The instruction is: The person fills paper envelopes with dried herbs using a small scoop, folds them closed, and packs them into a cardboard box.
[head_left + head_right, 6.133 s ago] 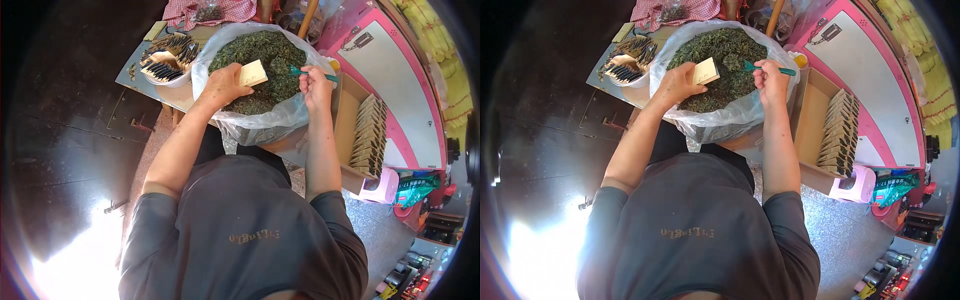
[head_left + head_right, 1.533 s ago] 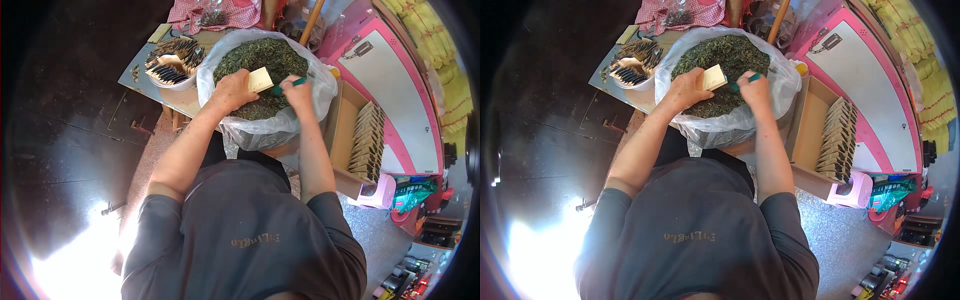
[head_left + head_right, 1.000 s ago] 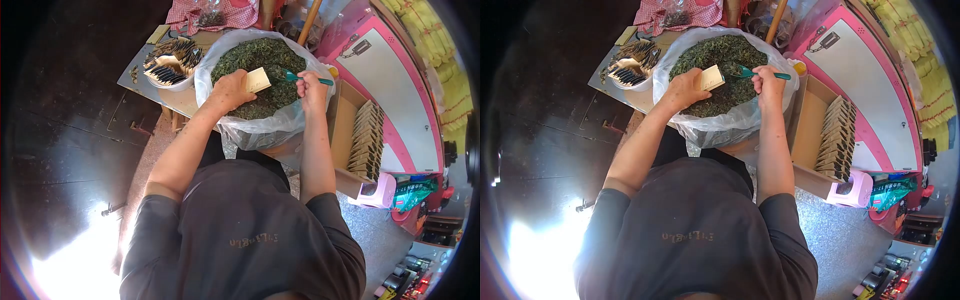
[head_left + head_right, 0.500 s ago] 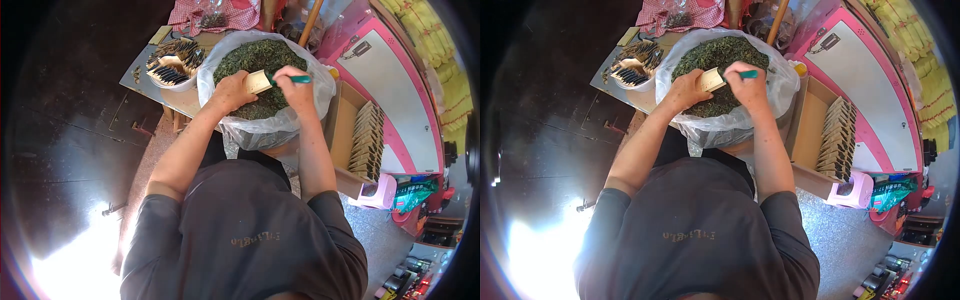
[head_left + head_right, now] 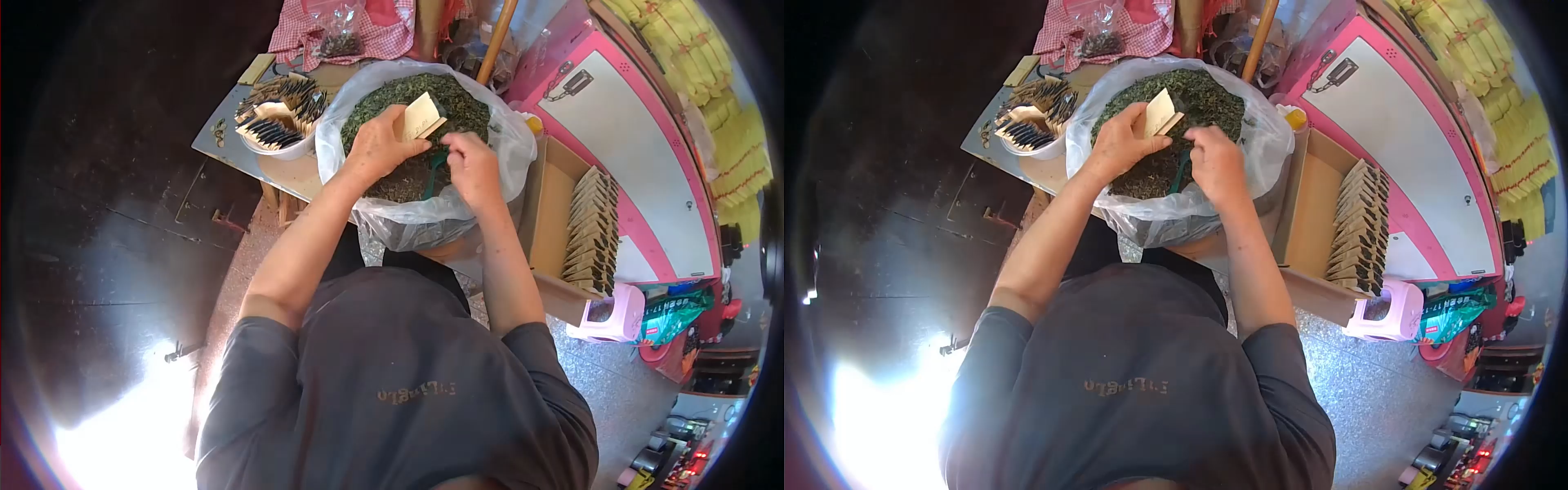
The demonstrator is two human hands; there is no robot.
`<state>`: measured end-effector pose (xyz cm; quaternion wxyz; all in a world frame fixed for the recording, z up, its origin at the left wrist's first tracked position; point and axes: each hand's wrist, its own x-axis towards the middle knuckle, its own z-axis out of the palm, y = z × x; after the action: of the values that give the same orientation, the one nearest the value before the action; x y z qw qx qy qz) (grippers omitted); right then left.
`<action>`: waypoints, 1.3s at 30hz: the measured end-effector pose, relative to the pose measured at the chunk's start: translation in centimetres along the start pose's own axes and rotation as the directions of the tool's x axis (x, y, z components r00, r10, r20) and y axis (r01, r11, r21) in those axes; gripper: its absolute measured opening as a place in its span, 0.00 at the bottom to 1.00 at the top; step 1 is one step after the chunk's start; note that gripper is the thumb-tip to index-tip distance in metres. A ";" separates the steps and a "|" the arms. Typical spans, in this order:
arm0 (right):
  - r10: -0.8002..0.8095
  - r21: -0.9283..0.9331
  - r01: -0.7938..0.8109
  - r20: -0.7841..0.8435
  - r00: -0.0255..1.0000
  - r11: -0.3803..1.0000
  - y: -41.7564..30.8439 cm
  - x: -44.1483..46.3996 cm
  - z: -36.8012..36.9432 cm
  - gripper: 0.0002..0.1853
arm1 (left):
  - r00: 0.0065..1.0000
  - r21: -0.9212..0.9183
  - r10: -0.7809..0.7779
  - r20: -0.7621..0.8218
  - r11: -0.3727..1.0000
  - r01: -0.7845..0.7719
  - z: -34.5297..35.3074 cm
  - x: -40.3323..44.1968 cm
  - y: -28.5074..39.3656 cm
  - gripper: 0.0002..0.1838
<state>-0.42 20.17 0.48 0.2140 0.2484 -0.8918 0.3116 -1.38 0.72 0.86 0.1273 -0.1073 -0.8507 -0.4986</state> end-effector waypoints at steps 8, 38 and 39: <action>0.019 0.239 0.042 -0.247 0.969 0.970 -4.0 1.8 -1.1 0.08 | 0.982 -0.378 0.051 0.181 0.926 0.022 1.8 -1.0 -0.1 0.23; 0.587 0.081 -0.761 -0.689 0.424 0.644 -5.9 -22.5 -24.3 0.01 | 0.623 -0.512 0.162 0.765 0.740 0.436 20.8 -2.4 15.5 0.41; 0.632 0.103 -0.818 -0.692 0.350 0.566 -5.2 -24.4 -25.0 0.02 | 0.564 -0.444 0.091 0.821 0.723 0.529 23.2 -3.1 16.1 0.42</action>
<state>27.36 40.70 7.57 0.3827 -0.3357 -0.7995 0.3189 3.98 28.63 2.19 -0.3809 -0.2398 -0.5905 -0.6698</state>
